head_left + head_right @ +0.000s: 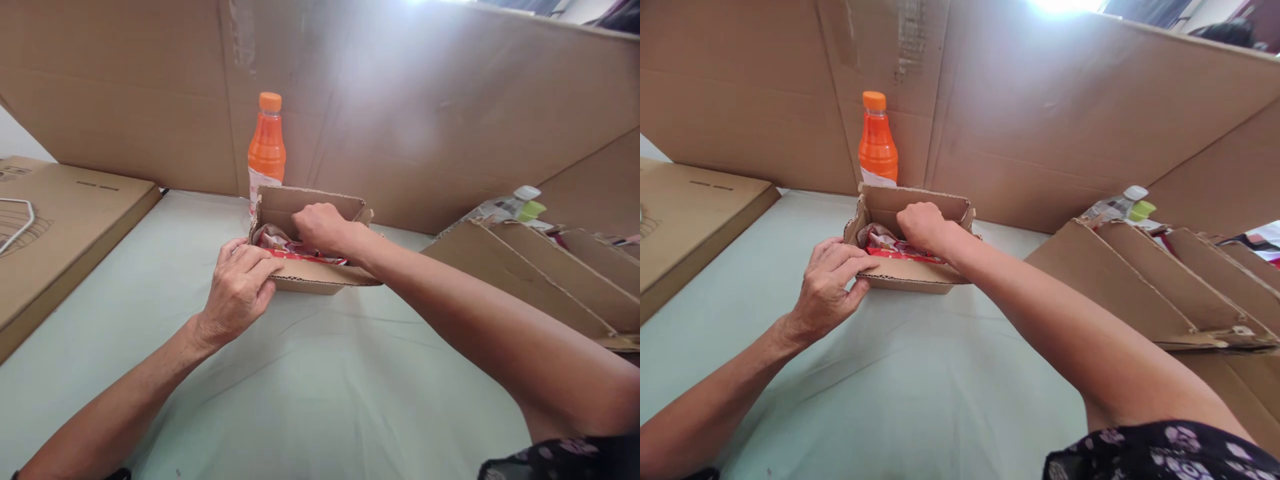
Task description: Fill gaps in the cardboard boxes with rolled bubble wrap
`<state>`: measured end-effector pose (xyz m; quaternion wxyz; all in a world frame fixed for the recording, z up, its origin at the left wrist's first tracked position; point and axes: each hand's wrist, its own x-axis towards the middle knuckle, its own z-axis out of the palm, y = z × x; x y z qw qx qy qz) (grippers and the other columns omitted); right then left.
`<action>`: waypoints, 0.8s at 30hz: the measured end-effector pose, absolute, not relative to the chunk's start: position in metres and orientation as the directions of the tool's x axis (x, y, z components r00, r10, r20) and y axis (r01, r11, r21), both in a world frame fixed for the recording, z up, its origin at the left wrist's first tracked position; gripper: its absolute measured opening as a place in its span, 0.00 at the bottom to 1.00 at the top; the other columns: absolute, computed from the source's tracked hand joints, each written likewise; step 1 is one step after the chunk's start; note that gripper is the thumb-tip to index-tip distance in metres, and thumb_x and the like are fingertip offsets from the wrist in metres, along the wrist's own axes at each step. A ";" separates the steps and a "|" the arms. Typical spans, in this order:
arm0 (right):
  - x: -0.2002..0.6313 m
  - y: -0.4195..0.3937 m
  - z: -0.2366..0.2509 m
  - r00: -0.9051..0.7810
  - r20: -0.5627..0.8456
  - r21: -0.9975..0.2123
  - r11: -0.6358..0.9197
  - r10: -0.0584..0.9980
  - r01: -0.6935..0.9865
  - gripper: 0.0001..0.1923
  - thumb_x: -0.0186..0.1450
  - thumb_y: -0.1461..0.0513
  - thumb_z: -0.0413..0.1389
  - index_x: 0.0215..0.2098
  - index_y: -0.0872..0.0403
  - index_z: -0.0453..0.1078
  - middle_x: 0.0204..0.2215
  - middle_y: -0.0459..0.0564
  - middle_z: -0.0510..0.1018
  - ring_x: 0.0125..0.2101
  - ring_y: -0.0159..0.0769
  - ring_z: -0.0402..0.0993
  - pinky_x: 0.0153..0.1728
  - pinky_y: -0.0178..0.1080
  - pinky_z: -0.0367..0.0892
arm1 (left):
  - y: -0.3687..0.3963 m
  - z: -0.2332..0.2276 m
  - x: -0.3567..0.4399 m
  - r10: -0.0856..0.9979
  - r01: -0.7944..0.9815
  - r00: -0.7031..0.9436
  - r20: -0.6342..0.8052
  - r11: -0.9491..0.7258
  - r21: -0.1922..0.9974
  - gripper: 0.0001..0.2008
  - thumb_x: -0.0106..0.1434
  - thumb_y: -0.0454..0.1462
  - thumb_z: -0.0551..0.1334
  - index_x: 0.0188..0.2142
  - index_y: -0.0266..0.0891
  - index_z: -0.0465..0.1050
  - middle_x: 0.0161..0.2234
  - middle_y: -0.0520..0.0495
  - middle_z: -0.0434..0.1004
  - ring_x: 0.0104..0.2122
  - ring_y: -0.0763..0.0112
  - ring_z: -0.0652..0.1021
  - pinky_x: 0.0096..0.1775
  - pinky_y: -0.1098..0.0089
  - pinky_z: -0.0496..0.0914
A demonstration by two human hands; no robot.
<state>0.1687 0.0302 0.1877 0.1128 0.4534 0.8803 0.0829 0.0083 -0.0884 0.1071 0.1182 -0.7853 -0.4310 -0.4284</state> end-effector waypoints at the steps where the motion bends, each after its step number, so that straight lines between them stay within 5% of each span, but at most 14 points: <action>1: 0.170 0.028 0.188 -0.560 -0.117 0.235 0.571 0.820 0.787 0.11 0.63 0.63 0.58 0.42 0.58 0.78 0.37 0.61 0.83 0.41 0.48 0.80 0.36 0.40 0.66 | -0.088 0.107 0.008 0.581 0.773 0.264 0.770 -0.605 0.191 0.14 0.60 0.25 0.58 0.40 0.42 0.75 0.36 0.48 0.78 0.38 0.63 0.76 0.56 0.52 0.68; 4: 0.182 0.026 0.186 -0.541 -0.111 0.213 0.552 0.834 0.806 0.15 0.64 0.64 0.55 0.48 0.58 0.76 0.40 0.61 0.83 0.40 0.47 0.79 0.34 0.40 0.64 | -0.088 0.105 0.007 0.588 0.757 0.265 0.764 -0.618 0.213 0.14 0.59 0.25 0.58 0.40 0.43 0.75 0.37 0.48 0.78 0.38 0.63 0.76 0.57 0.52 0.67; 9: 0.185 0.036 0.176 -0.533 -0.193 0.235 0.566 0.824 0.790 0.14 0.65 0.68 0.51 0.41 0.56 0.79 0.39 0.59 0.84 0.40 0.44 0.79 0.35 0.39 0.63 | -0.088 0.105 0.008 0.584 0.751 0.258 0.770 -0.622 0.220 0.14 0.60 0.25 0.58 0.40 0.43 0.74 0.37 0.48 0.78 0.39 0.63 0.76 0.57 0.51 0.68; 13: 0.198 0.024 0.188 -0.551 -0.150 0.181 0.570 0.821 0.801 0.13 0.65 0.67 0.53 0.42 0.53 0.78 0.40 0.54 0.84 0.41 0.44 0.79 0.37 0.39 0.64 | -0.096 0.105 0.002 0.560 0.747 0.200 0.804 -0.618 0.244 0.23 0.62 0.26 0.59 0.55 0.44 0.69 0.48 0.42 0.76 0.51 0.57 0.76 0.57 0.50 0.69; 16: 0.242 -0.010 0.199 -0.486 0.276 -0.005 0.506 0.830 0.862 0.13 0.67 0.62 0.52 0.44 0.51 0.78 0.46 0.50 0.83 0.46 0.44 0.77 0.45 0.42 0.67 | -0.104 0.097 -0.015 0.603 0.746 0.067 0.795 -0.559 0.361 0.34 0.63 0.29 0.62 0.67 0.46 0.57 0.62 0.36 0.65 0.61 0.51 0.69 0.60 0.48 0.68; 19: 0.291 -0.047 0.184 -0.122 0.612 -0.290 0.365 0.781 0.885 0.12 0.68 0.58 0.52 0.41 0.51 0.77 0.41 0.51 0.83 0.41 0.41 0.78 0.43 0.43 0.69 | -0.108 0.078 -0.032 0.698 0.702 -0.081 0.711 -0.466 0.538 0.37 0.65 0.32 0.63 0.70 0.50 0.52 0.65 0.37 0.59 0.62 0.50 0.68 0.60 0.46 0.69; 21: 0.306 -0.060 0.156 -0.022 0.520 -0.455 0.299 0.854 0.839 0.12 0.65 0.55 0.55 0.41 0.50 0.76 0.37 0.51 0.83 0.34 0.40 0.76 0.36 0.42 0.69 | -0.106 0.064 -0.037 0.767 0.649 -0.141 0.626 -0.406 0.644 0.39 0.64 0.35 0.63 0.70 0.52 0.49 0.67 0.36 0.56 0.62 0.49 0.68 0.58 0.45 0.70; 24: 0.293 -0.055 0.108 -0.116 0.283 -0.618 0.274 0.952 0.737 0.18 0.59 0.53 0.59 0.44 0.52 0.72 0.39 0.53 0.82 0.31 0.40 0.75 0.31 0.41 0.70 | -0.090 0.050 -0.029 0.882 0.519 -0.110 0.459 -0.342 0.783 0.40 0.63 0.38 0.64 0.70 0.49 0.48 0.68 0.35 0.56 0.63 0.49 0.68 0.57 0.47 0.72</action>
